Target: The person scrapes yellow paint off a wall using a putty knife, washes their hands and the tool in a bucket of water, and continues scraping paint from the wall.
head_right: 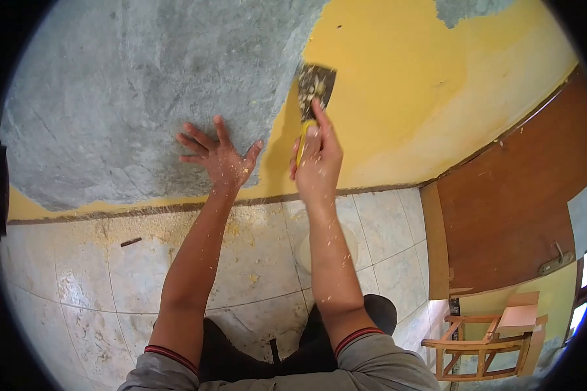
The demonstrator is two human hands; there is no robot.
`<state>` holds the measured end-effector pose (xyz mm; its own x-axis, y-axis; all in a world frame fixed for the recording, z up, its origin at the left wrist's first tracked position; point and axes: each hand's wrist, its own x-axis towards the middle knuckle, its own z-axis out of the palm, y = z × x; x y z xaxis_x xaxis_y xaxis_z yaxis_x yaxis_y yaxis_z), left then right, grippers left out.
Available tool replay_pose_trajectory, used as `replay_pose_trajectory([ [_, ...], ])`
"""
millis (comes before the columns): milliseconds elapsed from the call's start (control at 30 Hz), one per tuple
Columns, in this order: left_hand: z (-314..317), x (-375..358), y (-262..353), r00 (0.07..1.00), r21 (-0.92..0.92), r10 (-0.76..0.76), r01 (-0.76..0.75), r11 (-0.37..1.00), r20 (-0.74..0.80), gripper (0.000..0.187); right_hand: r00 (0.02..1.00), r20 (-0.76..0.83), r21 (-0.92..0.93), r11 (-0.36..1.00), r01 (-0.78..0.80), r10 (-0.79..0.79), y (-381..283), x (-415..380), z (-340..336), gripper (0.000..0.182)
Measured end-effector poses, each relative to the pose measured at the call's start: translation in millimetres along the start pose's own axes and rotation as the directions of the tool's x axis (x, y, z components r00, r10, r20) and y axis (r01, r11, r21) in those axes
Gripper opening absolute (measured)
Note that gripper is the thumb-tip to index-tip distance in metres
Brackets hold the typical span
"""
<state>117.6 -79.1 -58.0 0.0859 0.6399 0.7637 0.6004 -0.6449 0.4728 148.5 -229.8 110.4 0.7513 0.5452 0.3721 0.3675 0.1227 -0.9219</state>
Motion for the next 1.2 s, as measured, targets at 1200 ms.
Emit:
replay_pose_trajectory([
  [1200, -3.0, -0.8, -5.9, 0.999, -0.04, 0.004, -0.003, 0.999, 0.037, 0.111, 0.999, 0.027, -0.002, 1.0, -0.021, 0.021, -39.7, 19.9, 6.1, 0.039],
])
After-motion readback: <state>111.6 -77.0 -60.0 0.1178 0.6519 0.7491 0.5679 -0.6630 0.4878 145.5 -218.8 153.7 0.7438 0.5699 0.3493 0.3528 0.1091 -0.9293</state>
